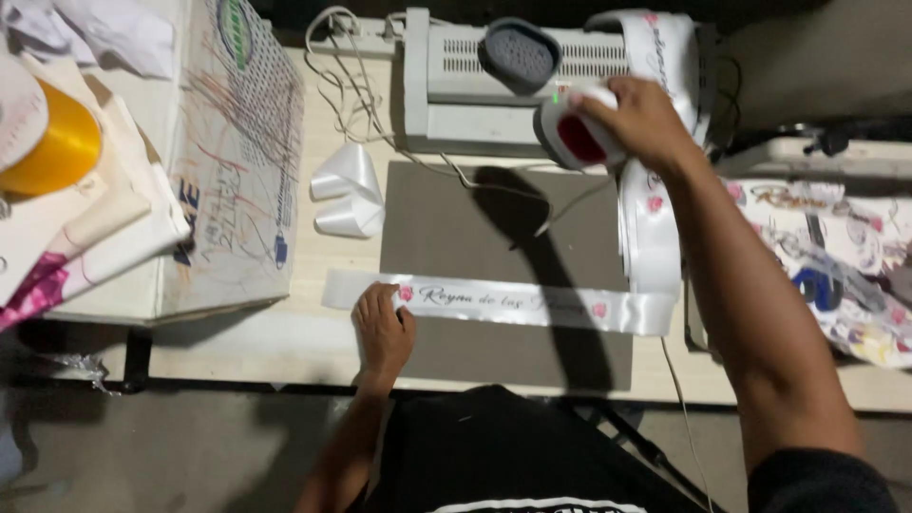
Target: The person aligns a white satin sash on a work surface and uses a handheld laser device to mark the fabric. They then handle a roll of yellow ribbon, unroll a section, and cut it with scissors.
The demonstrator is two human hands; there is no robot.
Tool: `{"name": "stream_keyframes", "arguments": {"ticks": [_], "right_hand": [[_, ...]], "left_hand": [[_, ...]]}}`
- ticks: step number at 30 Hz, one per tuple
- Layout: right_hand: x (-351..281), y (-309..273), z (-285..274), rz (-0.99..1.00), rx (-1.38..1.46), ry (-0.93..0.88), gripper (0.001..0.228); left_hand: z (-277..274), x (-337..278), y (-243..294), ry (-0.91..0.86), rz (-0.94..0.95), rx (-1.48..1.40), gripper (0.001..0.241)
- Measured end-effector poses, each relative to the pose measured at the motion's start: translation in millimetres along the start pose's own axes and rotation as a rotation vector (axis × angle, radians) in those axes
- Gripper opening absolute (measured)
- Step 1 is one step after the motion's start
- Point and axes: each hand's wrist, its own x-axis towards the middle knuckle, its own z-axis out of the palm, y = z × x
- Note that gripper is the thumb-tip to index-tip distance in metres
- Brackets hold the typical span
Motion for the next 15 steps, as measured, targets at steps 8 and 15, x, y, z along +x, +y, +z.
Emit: {"name": "stream_keyframes", "arguments": {"ticks": [8,15], "right_hand": [[154.5,-7.3,24.9,-0.056,-0.041,0.008,0.048],[209.1,13.0,53.4,0.031,-0.303,-0.059,0.055]], "left_hand": [[4.9,29.2,2.3,0.023,-0.005,-0.071,0.037],[10.2,44.2,3.7,-0.034,0.031,-0.119,0.033]]}}
